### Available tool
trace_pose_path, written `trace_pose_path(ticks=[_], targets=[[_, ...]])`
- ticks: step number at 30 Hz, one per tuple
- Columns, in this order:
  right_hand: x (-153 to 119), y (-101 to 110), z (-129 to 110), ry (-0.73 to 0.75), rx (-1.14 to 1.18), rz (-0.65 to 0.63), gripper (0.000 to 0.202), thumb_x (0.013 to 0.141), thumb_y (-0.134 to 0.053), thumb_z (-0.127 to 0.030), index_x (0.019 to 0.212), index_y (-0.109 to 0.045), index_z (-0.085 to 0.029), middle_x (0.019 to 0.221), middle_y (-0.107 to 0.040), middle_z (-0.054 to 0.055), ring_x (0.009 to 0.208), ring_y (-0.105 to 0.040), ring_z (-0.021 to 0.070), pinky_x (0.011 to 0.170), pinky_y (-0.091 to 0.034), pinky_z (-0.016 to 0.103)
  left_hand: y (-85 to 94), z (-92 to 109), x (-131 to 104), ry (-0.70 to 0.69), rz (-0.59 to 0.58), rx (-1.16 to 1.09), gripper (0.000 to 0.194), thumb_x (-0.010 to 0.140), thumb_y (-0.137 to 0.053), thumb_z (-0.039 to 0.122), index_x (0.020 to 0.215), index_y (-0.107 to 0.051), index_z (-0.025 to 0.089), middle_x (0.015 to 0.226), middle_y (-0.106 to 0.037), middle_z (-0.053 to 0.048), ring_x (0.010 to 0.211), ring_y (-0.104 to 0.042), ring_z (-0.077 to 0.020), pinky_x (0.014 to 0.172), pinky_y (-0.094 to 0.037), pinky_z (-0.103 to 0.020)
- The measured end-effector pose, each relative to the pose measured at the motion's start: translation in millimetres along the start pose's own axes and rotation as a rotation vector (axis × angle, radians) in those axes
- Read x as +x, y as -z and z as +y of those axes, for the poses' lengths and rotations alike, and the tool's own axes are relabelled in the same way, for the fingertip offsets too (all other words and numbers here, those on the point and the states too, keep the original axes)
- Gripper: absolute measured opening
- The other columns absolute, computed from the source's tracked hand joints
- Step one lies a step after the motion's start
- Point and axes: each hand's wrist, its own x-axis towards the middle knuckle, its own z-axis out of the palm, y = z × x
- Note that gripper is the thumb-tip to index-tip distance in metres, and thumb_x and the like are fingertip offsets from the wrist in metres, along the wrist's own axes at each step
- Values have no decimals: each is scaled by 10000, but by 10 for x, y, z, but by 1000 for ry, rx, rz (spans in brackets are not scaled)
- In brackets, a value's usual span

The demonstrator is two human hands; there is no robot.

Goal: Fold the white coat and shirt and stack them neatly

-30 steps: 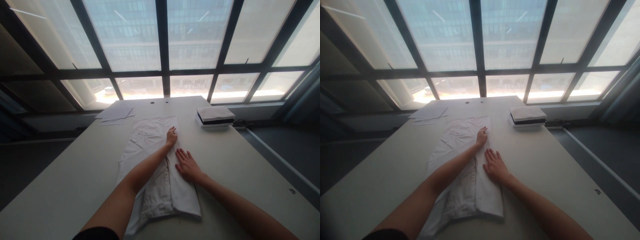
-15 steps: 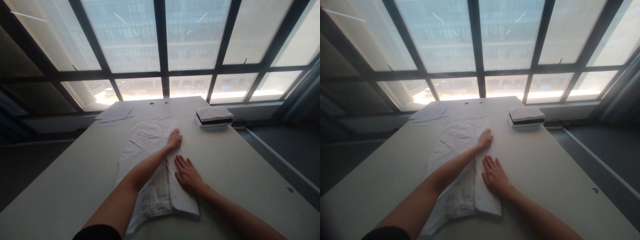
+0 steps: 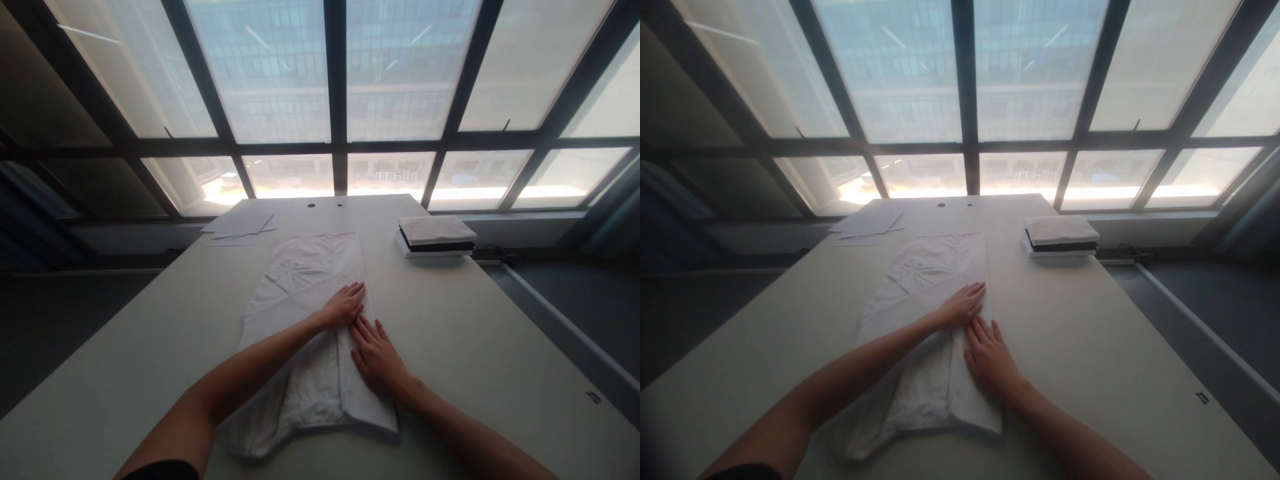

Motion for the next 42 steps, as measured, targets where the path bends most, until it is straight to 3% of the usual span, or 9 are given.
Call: trace_pose_path(ticks=[4, 9, 15, 21, 25, 29, 35, 42], targets=[[-87, 26, -81, 143, 52, -70, 599, 990, -400, -375, 1546, -325, -165, 1616, -253, 92, 1505, -163, 222, 1231, -90, 468, 164, 2, -373, 23, -10, -5, 546, 973, -451, 341, 1497, -409, 190, 1573, -353, -105, 1468, -298, -229, 1214, -211, -400], [-117, 69, -91, 194, 61, -120, 586, 991, -419, -399, 1541, -342, -212, 1628, -206, 85, 1510, -137, 239, 1221, -79, 505, 411, -273, -1039, 159, 98, 95, 552, 958, -477, 354, 1488, -426, 208, 1555, -387, -104, 1459, -320, -247, 1201, -245, -413], [-128, 67, -69, 241, 71, -145, 569, 987, -438, -403, 1532, -357, -260, 1628, -198, 66, 1507, -151, 237, 1216, -86, 520, 696, -615, -1951, 518, 229, 190, 546, 872, -535, 321, 1392, -520, 154, 1500, -461, -150, 1394, -426, -285, 1165, -322, -407], [-122, 4, -53, 229, 48, -132, 541, 1001, -414, -414, 1522, -374, -275, 1622, -218, 48, 1503, -166, 227, 1220, -87, 507, 831, -592, -2487, 801, 376, 101, 521, 792, -593, 312, 1294, -572, 177, 1319, -613, -136, 1225, -560, -279, 1086, -401, -403], [-108, -52, -19, 232, 26, -126, 543, 1004, -407, -423, 1525, -368, -277, 1621, -217, 42, 1504, -163, 218, 1222, -94, 501, 897, -515, -2591, 973, 467, -270, 542, 713, -671, 340, 1228, -614, 180, 1125, -693, -85, 884, -663, -224, 835, -519, -327], [-103, -84, 3, 230, 19, -127, 542, 1001, -409, -433, 1521, -378, -285, 1618, -225, 39, 1503, -169, 223, 1222, -107, 505, 958, -498, -2574, 1011, 491, -535, 477, 659, -720, 396, 1063, -684, 146, 820, -706, -31, 734, -644, -203, 650, -480, -269], [-109, -83, -7, 233, 24, -121, 533, 1008, -387, -439, 1520, -382, -292, 1623, -214, 23, 1503, -168, 213, 1227, -101, 487, 1033, -547, -2457, 949, 430, -679, 403, 604, -747, 479, 822, -701, 142, 780, -699, -32, 747, -617, -193, 666, -442, -260], [-98, -91, 11, 245, 73, -116, 533, 1005, -406, -439, 1515, -394, -284, 1621, -237, 44, 1497, -200, 231, 1221, -106, 511, 1099, -420, -2212, 812, 429, -546, 351, 650, -669, 487, 725, -629, 146, 665, -595, 9, 619, -499, -138, 609, -381, -252]])
